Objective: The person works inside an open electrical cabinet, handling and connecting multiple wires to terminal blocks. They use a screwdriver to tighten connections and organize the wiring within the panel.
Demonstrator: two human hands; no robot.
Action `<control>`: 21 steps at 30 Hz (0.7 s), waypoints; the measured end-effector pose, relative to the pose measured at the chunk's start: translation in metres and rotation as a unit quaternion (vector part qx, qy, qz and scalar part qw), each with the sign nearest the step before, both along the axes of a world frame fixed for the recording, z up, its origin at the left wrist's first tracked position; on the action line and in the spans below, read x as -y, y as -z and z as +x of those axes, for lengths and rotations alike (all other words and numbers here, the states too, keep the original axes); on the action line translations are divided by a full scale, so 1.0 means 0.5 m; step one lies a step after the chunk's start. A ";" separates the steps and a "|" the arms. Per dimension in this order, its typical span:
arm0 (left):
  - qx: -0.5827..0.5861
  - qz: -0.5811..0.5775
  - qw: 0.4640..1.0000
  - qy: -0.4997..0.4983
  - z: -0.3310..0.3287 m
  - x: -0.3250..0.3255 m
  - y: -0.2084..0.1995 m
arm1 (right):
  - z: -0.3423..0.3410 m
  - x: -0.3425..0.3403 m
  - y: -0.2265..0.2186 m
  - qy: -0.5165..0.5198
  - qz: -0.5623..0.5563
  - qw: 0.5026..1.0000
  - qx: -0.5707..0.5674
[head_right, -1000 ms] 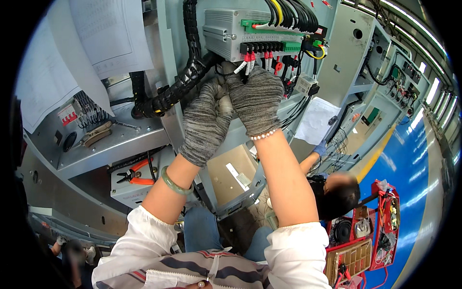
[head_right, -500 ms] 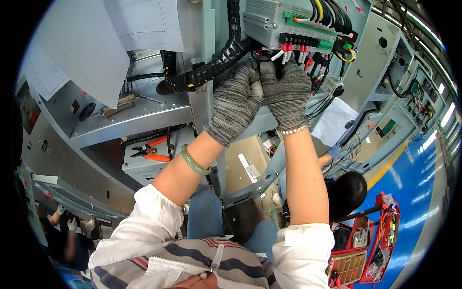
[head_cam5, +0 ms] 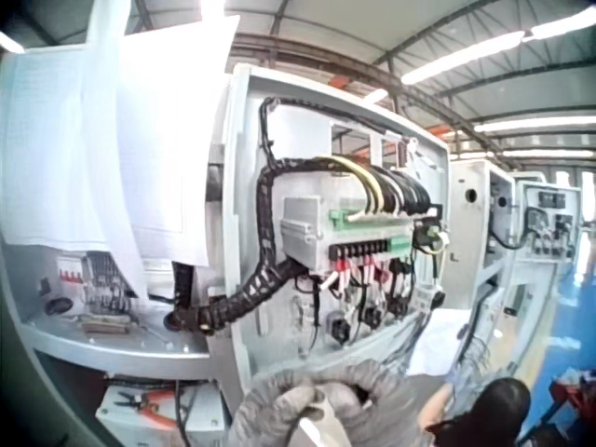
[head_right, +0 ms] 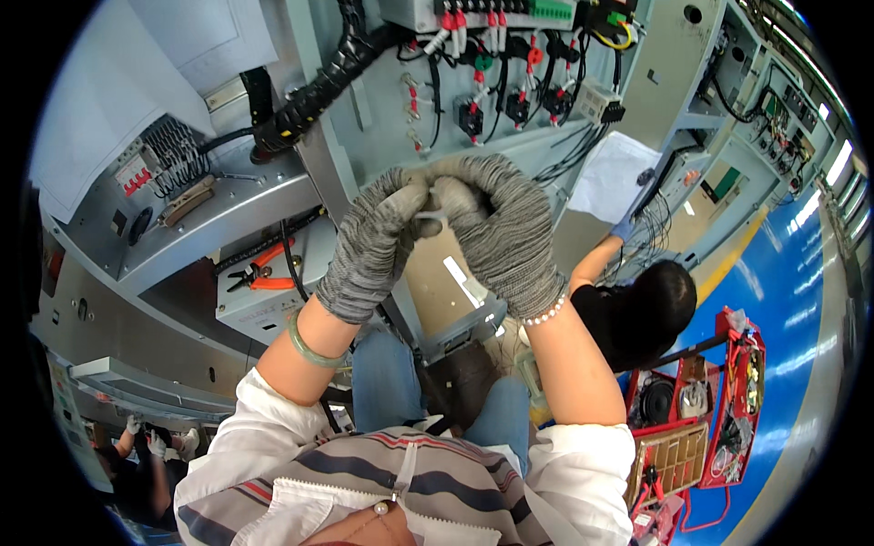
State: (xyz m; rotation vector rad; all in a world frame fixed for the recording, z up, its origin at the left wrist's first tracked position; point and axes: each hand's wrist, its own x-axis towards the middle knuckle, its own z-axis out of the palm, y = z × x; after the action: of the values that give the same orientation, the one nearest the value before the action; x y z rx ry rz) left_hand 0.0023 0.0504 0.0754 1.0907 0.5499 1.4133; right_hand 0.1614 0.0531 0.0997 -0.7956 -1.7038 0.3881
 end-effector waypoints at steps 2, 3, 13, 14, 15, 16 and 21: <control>0.054 -0.072 0.994 0.057 -0.002 0.015 0.036 | 0.005 0.014 0.032 -0.027 -0.024 0.999 0.006; 0.067 -0.075 0.992 0.082 -0.003 0.016 0.046 | 0.007 0.019 0.040 -0.032 -0.045 0.998 0.006; 0.112 0.001 0.972 0.205 -0.003 0.005 0.076 | -0.004 0.070 0.032 -0.092 -0.136 0.984 -0.068; 0.110 0.003 0.973 0.203 -0.005 0.005 0.077 | -0.006 0.072 0.030 -0.090 -0.138 0.984 -0.069; 0.103 0.006 0.975 0.196 -0.006 0.007 0.077 | -0.004 0.069 0.033 -0.074 -0.094 0.992 -0.039; 0.095 0.009 0.977 0.188 -0.008 0.009 0.076 | -0.001 0.063 0.040 -0.058 -0.050 0.997 -0.010; 0.022 0.022 0.996 0.087 -0.016 0.024 0.073 | 0.000 0.058 0.037 -0.068 -0.047 0.997 -0.001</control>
State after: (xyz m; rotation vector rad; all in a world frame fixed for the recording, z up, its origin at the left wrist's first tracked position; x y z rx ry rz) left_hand -0.0056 0.0382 0.0386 1.1120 0.3839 1.2986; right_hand 0.1616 0.0243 0.0811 -0.7483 -1.7530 0.5656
